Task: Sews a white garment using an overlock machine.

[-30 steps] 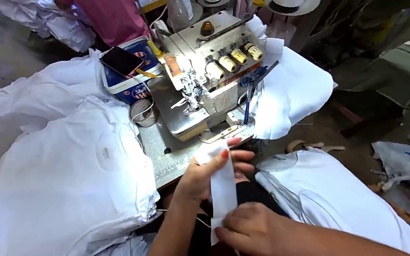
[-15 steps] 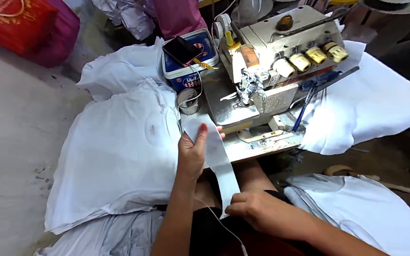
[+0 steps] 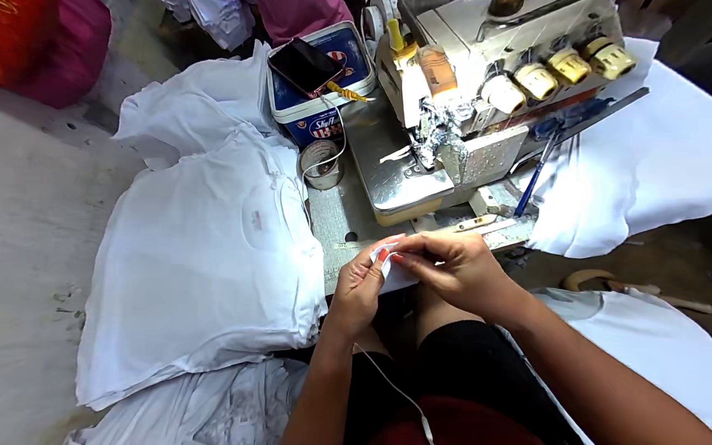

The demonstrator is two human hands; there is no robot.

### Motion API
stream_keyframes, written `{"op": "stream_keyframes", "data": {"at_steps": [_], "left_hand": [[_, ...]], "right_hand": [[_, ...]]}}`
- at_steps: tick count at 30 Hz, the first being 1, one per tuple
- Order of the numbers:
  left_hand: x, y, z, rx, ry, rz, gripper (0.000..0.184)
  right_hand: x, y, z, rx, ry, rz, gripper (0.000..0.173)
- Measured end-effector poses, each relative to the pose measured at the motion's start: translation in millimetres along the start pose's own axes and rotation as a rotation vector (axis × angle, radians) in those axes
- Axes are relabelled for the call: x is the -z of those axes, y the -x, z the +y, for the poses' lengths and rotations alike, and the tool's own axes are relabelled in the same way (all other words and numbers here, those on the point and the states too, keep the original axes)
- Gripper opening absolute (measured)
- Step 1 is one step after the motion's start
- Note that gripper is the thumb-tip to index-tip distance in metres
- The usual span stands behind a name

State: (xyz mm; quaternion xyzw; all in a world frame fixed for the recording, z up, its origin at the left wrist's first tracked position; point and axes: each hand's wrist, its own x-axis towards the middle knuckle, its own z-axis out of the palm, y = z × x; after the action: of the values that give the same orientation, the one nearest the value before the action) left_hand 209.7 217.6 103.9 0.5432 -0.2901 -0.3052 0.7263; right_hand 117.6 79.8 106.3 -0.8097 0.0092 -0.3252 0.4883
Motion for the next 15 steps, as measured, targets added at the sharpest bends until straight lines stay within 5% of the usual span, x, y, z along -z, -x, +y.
{"op": "stream_keyframes", "data": {"at_steps": [6, 15], "left_hand": [[10.5, -2.1, -2.2, -0.05, -0.104, -0.16, 0.027], [9.5, -37.5, 23.9, 0.056, -0.361, -0.193, 0.017]], "right_hand": [[-7.2, 5.2, 9.3, -0.049, -0.046, 0.077, 0.014], [-13.6, 3.5, 27.1, 0.114, 0.088, 0.357, 0.009]]}}
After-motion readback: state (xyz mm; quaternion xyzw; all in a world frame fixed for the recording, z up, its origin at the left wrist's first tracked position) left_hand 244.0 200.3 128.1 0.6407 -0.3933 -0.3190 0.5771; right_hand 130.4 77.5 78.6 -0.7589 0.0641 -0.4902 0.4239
